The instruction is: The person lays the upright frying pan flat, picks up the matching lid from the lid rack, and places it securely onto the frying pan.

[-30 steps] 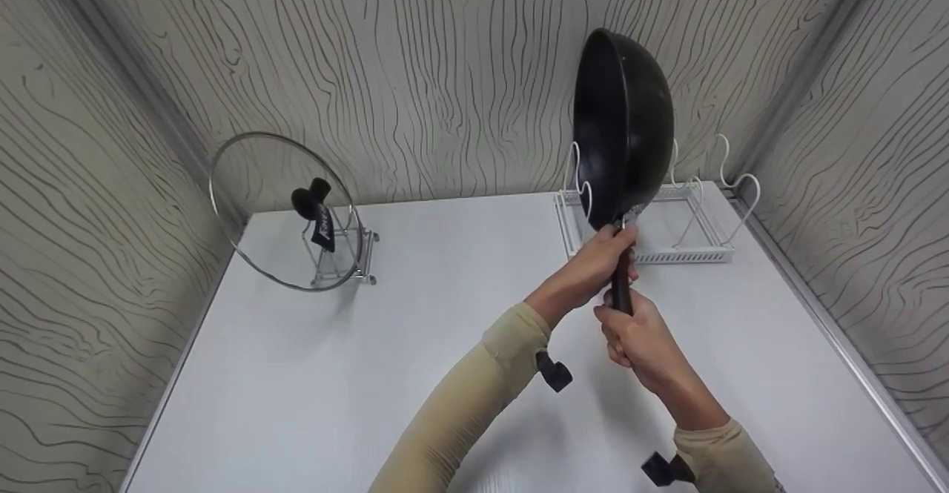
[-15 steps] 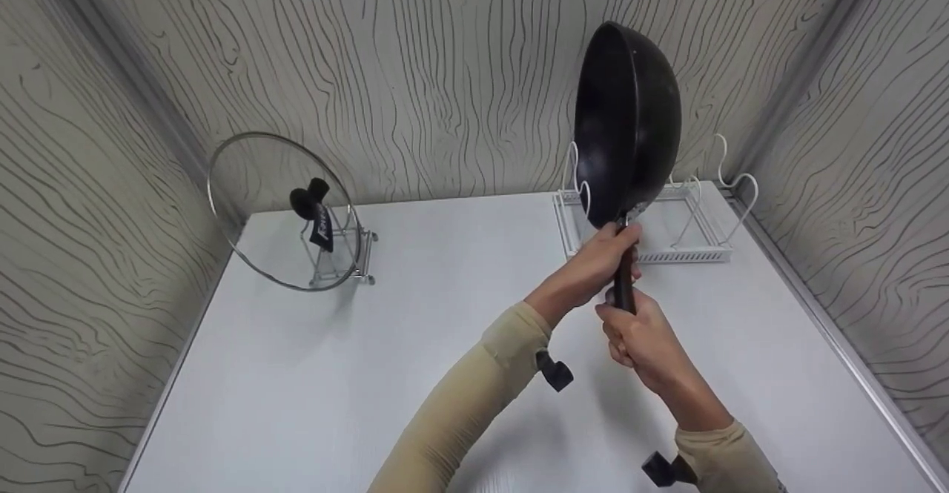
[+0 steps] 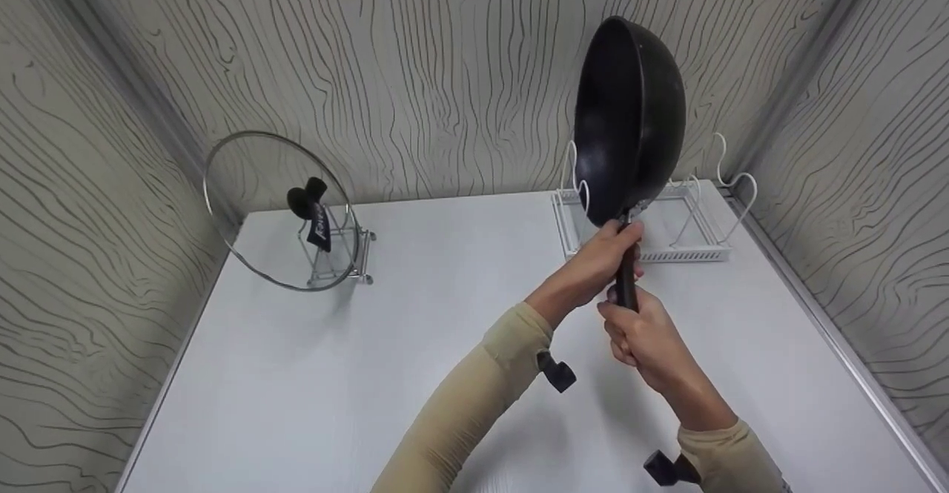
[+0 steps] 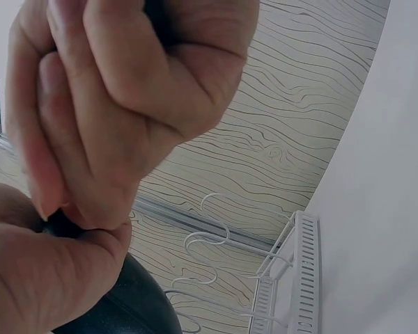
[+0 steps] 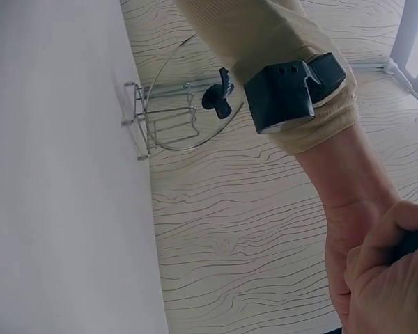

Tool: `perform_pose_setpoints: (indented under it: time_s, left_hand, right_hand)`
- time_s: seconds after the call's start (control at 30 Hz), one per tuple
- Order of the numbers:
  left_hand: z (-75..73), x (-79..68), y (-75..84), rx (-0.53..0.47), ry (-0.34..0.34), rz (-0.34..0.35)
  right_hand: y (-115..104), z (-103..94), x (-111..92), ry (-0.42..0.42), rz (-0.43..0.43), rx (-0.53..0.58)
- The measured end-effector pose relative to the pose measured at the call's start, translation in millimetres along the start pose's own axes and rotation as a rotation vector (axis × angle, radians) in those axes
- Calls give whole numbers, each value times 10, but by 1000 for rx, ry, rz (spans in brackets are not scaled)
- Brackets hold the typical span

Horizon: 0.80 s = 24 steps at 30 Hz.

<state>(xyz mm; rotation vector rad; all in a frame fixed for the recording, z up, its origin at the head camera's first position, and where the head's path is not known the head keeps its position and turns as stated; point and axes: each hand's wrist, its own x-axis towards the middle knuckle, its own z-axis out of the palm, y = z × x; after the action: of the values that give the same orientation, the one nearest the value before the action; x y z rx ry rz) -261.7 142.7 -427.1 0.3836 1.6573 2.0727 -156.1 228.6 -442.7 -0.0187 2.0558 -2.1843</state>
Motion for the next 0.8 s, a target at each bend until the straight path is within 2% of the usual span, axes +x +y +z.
perform_pose_setpoints:
  time_s: [0.3, 0.8]
  left_hand:
    - [10, -5, 6, -34, -29, 15]
    - [67, 3, 44, 11, -20, 23]
  right_hand:
    - [-20, -2, -14, 7, -5, 4]
    - [-56, -18, -38, 27, -22, 36]
